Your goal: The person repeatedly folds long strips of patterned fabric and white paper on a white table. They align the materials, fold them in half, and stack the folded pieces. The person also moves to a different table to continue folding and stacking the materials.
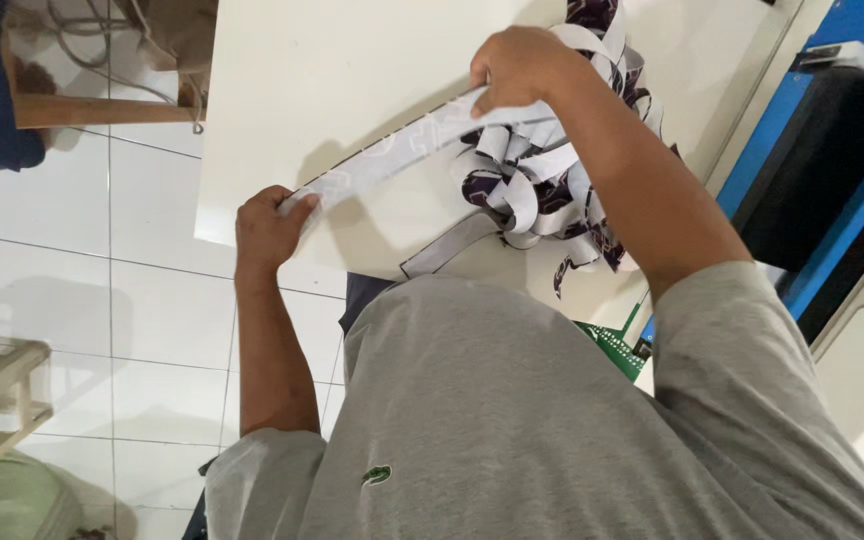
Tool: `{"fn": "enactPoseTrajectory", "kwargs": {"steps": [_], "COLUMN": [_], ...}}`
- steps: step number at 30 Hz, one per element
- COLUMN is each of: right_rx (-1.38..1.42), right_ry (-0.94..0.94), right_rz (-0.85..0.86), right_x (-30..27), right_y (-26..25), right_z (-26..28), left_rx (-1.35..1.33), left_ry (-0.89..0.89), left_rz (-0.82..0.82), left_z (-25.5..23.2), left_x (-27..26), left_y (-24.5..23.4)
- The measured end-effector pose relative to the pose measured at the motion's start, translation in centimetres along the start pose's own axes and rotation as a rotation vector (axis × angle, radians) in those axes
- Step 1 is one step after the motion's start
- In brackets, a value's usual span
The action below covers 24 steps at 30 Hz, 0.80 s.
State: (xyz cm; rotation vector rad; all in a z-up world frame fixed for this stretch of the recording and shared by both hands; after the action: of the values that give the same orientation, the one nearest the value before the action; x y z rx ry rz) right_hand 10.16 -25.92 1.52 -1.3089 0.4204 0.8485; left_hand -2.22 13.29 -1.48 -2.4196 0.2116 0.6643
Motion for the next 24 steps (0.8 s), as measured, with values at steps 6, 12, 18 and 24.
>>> {"fn": "enactPoseTrajectory", "kwargs": {"steps": [6, 12, 18, 24], "right_rx": [-0.336, -0.699, -0.327, -0.123], "right_ry": [0.105, 0.156, 0.04, 0.081], "right_rz": [-0.362, 0.312, 0.287, 0.39], "right_x": [3.2, -6.8, -14.5, -15.9], "right_y": [5.3, 8.1, 0.0, -7.5], "right_z": [-4.3, -3.6, 2.9, 3.3], "left_rx": [0.252, 0.289, -0.178, -0.325], "left_ry": [-0.048, 0.433, 0.999, 0.616], "left_rz": [-0.099, -0.357, 0.028, 0.639], "left_z": [6.7, 0.6, -16.3, -14.3], "left_x": [5.2, 3.6, -2.7, -2.4], "left_y": [7.5, 7.4, 12.1, 7.3]}}
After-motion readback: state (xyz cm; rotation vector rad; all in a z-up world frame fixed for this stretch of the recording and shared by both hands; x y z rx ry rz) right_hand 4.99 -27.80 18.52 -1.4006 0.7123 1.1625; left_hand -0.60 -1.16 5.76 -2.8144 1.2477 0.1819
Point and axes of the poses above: each hand's wrist, its own x-axis towards the middle knuckle, its own y-axis out of the palm, z = x × y, the point moved 1 cm from there along x, towards the middle knuckle, and after that the axes turned 5 degrees about -x, right-handed, at the moved point
